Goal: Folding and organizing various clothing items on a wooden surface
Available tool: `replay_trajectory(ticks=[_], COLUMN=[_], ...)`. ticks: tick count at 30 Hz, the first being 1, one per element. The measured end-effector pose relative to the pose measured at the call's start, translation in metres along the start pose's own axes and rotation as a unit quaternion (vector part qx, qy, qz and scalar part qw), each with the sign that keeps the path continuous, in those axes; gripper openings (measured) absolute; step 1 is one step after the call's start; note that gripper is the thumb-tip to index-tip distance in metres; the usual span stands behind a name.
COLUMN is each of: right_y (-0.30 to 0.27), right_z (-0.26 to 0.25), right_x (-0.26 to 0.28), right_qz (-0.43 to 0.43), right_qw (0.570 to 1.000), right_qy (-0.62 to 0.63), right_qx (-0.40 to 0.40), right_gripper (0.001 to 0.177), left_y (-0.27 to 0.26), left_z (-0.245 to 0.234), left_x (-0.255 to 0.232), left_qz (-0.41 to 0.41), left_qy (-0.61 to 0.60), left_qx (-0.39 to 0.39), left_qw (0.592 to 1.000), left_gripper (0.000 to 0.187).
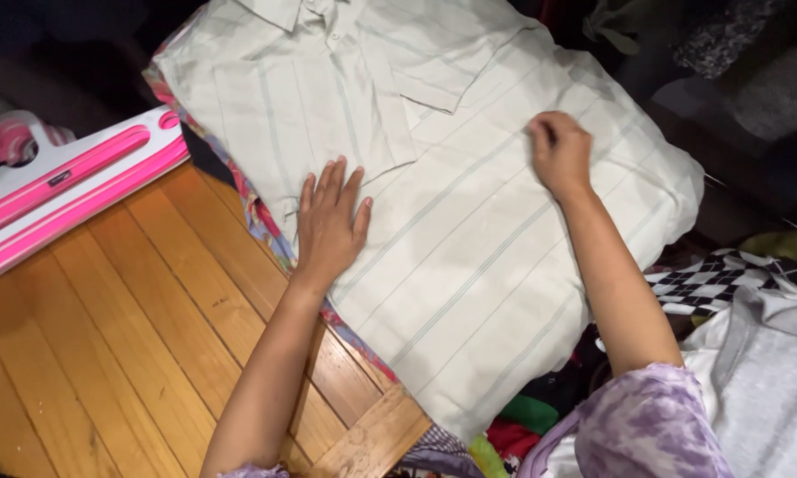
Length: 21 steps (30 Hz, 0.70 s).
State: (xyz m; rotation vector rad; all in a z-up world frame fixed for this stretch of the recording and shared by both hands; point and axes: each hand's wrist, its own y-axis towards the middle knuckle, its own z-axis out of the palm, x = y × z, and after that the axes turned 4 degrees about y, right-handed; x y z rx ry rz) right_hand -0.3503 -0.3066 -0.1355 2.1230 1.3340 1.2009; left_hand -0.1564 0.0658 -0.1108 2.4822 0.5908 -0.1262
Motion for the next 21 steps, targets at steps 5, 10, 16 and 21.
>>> replay_trajectory(ticks=[5,10,16,21], right_y=[-0.015,-0.037,-0.048,-0.064], right_z=[-0.014,0.003,-0.002,-0.039], right_x=[0.005,0.078,0.162,0.182], right_qz=[-0.004,-0.085,-0.075,-0.109], right_qw=[0.991,0.991,0.960,0.925], right_qy=[-0.091,-0.097,0.028,-0.032], right_qx=[-0.099,-0.043,0.268,0.361], right_gripper=[0.002,0.025,0.050,0.061], left_y=[-0.019,-0.035,-0.049,-0.053], left_z=[-0.012,-0.028,-0.040,-0.044], left_x=[0.010,0.031,0.049,0.038], left_qz=[-0.064,-0.132,-0.171,-0.157], left_qy=[0.010,0.035,0.030,0.099], left_qx=[-0.079,-0.082,0.017,0.113], left_qw=[0.995,0.987,0.985,0.976], left_gripper=[0.042,0.062,0.078,0.088])
